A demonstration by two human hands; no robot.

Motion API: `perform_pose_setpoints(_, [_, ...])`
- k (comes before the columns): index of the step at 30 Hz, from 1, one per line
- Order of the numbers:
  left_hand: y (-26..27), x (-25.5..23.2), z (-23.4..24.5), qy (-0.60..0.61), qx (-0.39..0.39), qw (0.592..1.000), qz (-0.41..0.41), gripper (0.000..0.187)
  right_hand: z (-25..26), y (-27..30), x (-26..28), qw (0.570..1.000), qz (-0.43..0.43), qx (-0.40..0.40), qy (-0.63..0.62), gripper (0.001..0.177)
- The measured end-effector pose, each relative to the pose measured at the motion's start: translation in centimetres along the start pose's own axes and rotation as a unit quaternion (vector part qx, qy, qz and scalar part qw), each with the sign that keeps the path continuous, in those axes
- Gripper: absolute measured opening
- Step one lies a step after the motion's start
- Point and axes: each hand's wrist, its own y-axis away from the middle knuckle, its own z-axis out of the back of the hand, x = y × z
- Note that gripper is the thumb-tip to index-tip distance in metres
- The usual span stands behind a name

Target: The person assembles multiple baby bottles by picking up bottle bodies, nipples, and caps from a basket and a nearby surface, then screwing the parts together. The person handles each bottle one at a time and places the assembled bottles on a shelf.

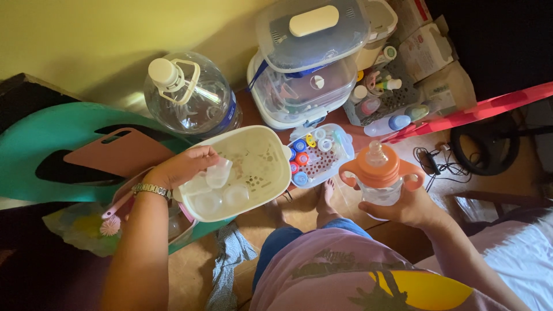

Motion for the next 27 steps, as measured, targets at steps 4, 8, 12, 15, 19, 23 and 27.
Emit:
perform_pose_setpoints(4, [2.0,-1.6,-1.2,0.012,-0.006,0.996,-0.083,0.019,-0.6,0.8,-1.4,1.000,-0.001,-0.003,-0.017,0.062])
perform_pose_setpoints(8, [2.6,-2.9,-1.9,-0.002,-0.040,0.991,-0.127,0.013,-0.6,1.0,-1.0,1.000,-0.016,-0.002,-0.009,0.055])
perform_pose_setpoints(12, [3.4,-3.6,-4.3,0.045,-0.076,0.988,-0.125,0.021,-0.8,1.7,-2.1,0.999,-0.030,-0.003,-0.018,0.048])
perform_pose_setpoints(15, [5.4,-6.7,-7.5,0.028,-0.014,0.974,-0.222,0.068,-0.6,1.8,-0.3,0.979,-0.201,0.028,-0.036,0.057])
perform_pose_setpoints(19, [10.4,-12.4,-13.2,-0.250,-0.096,0.885,-0.381,0.060,-0.9,-0.4,4.3,0.998,-0.008,-0.002,0.059,0.044])
perform_pose_setpoints(23, [15.4,-16.7,-18.4,-0.378,-0.062,0.795,-0.471,0.102,-0.9,0.8,2.4,0.968,-0.071,0.068,0.231,0.040])
perform_pose_setpoints(27, [16.2,-17.3,-21.6,-0.505,-0.008,0.738,-0.448,0.075,-0.8,0.6,4.5,0.980,0.026,0.071,0.185,0.039])
